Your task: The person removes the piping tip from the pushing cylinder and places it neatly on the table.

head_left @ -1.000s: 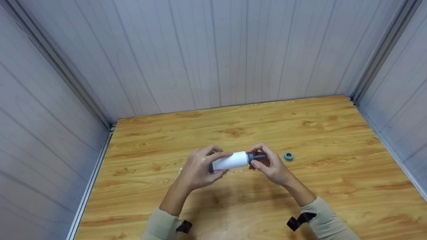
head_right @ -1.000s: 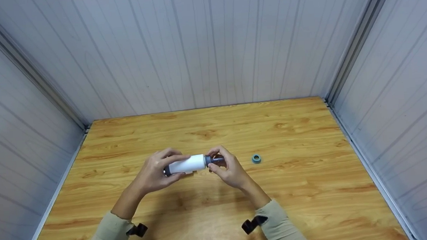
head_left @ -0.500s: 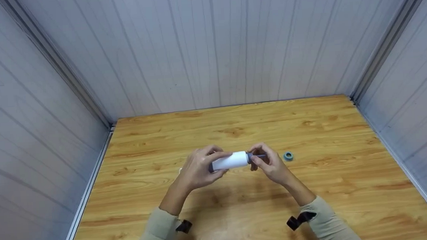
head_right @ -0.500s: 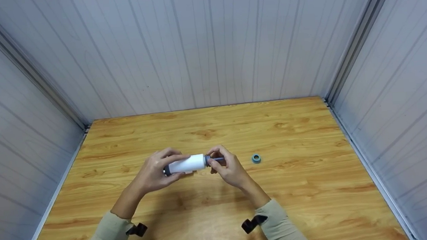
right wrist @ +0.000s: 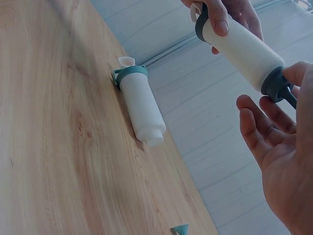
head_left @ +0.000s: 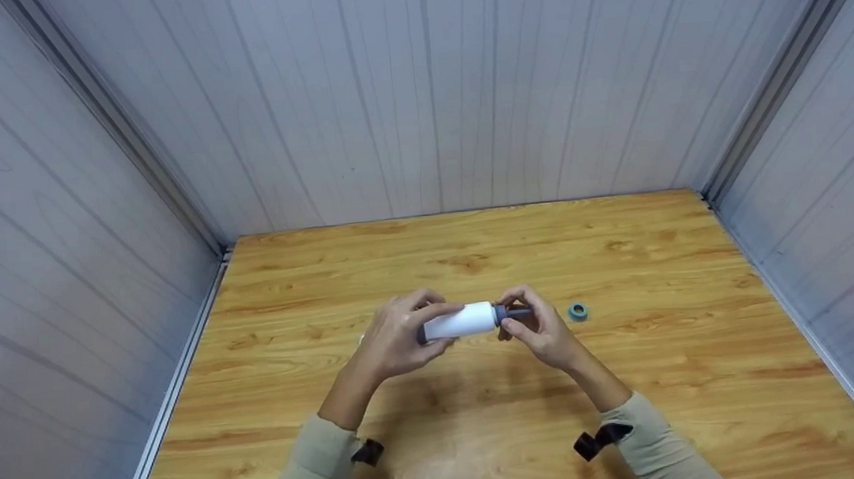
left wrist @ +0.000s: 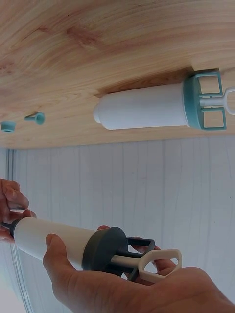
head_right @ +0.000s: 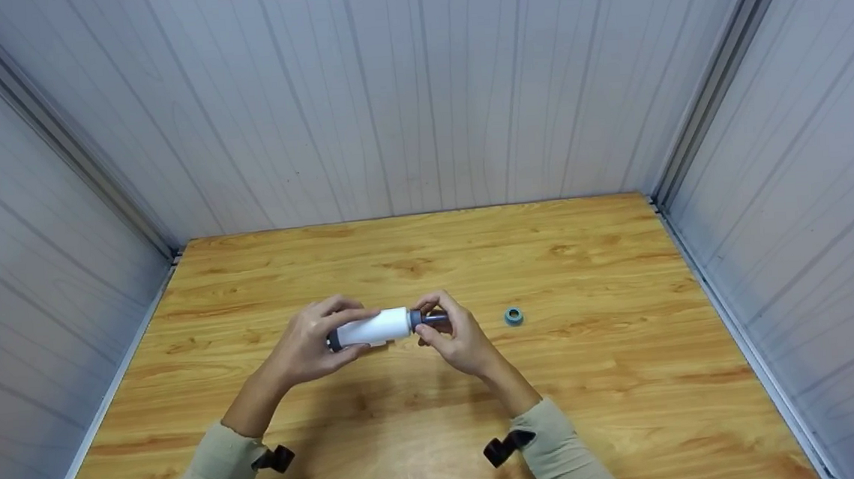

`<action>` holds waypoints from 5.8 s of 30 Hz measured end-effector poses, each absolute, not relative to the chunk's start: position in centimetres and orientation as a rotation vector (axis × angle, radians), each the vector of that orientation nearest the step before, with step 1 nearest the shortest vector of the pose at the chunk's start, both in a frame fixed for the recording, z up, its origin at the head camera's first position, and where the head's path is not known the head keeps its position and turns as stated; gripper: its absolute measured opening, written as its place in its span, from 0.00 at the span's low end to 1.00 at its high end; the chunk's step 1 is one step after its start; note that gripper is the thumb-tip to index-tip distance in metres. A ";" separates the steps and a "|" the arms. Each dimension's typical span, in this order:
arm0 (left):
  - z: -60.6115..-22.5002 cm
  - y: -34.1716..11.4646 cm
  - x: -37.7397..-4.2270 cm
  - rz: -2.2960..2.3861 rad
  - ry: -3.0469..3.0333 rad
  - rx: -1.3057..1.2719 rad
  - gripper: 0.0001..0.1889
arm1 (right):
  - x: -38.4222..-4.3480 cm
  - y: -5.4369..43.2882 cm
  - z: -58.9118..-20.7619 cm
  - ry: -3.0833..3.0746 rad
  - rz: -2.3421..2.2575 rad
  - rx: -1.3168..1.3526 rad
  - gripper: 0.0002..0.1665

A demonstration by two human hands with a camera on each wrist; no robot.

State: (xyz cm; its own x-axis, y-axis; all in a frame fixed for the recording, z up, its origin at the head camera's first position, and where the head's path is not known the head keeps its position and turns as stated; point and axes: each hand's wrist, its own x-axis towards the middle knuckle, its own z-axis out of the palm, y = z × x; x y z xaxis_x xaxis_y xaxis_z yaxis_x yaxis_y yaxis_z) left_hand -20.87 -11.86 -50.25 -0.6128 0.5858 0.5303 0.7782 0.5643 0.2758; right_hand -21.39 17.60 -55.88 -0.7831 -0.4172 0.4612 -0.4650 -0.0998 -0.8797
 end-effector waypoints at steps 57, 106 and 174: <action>-50.3 -11.9 -20.9 -0.707 -2.432 -1.118 0.24 | -21.4 17.6 -55.8 -2.121 2.008 0.987 0.14; -50.2 -11.8 -20.9 -0.696 -2.447 -1.091 0.25 | -21.2 17.6 -55.7 -2.081 1.999 0.985 0.18; -57.0 -15.5 -20.0 -0.552 -2.516 -1.083 0.26 | -21.6 19.2 -56.6 -1.882 2.028 1.076 0.19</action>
State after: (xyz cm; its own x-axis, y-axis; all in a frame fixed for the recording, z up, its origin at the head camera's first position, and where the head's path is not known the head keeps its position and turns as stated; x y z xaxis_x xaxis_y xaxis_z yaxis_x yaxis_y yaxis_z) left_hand -20.04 -15.53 -57.03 -0.6486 0.6099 0.4553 0.7445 0.6327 0.2131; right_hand -21.61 19.18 -56.62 -0.7244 -0.3385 0.6005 -0.5737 -0.1870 -0.7974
